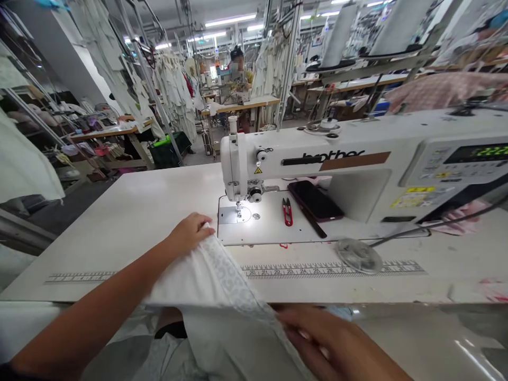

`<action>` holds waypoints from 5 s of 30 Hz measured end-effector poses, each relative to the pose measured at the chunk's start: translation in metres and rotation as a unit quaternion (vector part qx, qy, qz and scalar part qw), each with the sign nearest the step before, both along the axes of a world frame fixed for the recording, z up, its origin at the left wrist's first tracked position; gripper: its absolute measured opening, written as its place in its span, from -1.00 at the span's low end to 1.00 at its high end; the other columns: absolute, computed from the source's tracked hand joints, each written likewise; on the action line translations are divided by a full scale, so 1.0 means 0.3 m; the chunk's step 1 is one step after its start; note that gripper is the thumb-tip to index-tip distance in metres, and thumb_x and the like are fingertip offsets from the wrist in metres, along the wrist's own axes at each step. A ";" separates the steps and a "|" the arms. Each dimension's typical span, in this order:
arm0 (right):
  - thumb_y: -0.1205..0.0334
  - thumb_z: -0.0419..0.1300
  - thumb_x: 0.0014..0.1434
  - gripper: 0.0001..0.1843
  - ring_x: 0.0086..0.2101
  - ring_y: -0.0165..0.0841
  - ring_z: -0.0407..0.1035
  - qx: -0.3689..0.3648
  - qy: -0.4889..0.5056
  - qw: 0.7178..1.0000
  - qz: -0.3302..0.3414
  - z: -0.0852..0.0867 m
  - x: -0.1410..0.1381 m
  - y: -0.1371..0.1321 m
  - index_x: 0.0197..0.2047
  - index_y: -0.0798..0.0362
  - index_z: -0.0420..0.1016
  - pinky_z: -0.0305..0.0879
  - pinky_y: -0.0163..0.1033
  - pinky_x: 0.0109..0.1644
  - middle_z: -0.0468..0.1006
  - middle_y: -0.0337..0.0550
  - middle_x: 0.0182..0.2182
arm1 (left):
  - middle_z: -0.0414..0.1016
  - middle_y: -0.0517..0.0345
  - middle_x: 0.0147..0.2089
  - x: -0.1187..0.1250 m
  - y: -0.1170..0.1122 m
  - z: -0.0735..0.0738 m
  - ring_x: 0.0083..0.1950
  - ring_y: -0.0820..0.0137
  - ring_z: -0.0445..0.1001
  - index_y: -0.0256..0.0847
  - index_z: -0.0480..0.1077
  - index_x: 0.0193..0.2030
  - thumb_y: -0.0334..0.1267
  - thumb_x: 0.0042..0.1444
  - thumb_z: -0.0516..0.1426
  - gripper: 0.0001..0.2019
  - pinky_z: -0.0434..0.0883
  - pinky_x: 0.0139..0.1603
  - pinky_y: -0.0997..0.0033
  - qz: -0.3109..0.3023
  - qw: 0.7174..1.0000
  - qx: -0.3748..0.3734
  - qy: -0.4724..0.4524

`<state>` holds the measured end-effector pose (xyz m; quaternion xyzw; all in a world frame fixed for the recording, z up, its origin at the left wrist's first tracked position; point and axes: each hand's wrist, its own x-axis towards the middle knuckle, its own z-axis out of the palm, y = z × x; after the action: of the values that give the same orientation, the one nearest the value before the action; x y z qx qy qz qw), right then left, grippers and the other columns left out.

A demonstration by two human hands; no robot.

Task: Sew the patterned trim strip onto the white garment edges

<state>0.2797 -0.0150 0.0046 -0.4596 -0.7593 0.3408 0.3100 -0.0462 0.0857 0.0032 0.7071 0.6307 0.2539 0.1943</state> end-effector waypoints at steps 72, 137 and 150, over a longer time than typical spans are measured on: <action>0.24 0.18 0.19 -0.88 -0.39 -0.25 0.42 -0.034 -0.230 0.970 0.075 0.042 -0.314 0.401 -0.21 0.02 0.53 0.19 -0.23 -0.41 0.54 -0.19 -0.43 | 0.42 0.12 -0.32 0.191 0.106 -0.034 -0.20 0.31 0.36 -0.23 0.44 -0.38 -0.43 0.14 0.15 -0.90 0.37 -0.18 0.32 -0.102 0.988 0.085 0.082; -0.12 0.14 0.24 -0.36 0.11 -0.05 0.19 0.239 -0.263 0.919 0.171 -0.021 -0.228 0.431 0.17 0.25 0.35 0.21 0.06 0.09 0.43 0.01 0.13 | 0.45 0.02 -0.19 0.184 0.150 -0.076 -0.17 0.28 0.38 -0.25 0.37 -0.22 -0.48 0.25 -0.07 -0.79 0.43 -0.11 0.23 -0.193 0.935 0.232 0.184; -0.04 0.13 0.27 -0.40 0.05 -0.05 0.23 0.242 -0.280 0.914 0.164 -0.026 -0.234 0.424 0.19 0.26 0.34 0.26 0.04 0.04 0.41 0.01 0.16 | 0.40 0.00 -0.15 0.192 0.164 -0.071 -0.09 0.24 0.34 -0.26 0.37 -0.22 -0.52 0.19 -0.04 -0.81 0.41 -0.03 0.17 -0.182 0.946 0.184 0.195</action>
<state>0.2096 0.1123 -0.0031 -0.3157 -0.9391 0.0499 0.1263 0.0114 0.1348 -0.0180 0.8691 0.4591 0.1824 -0.0231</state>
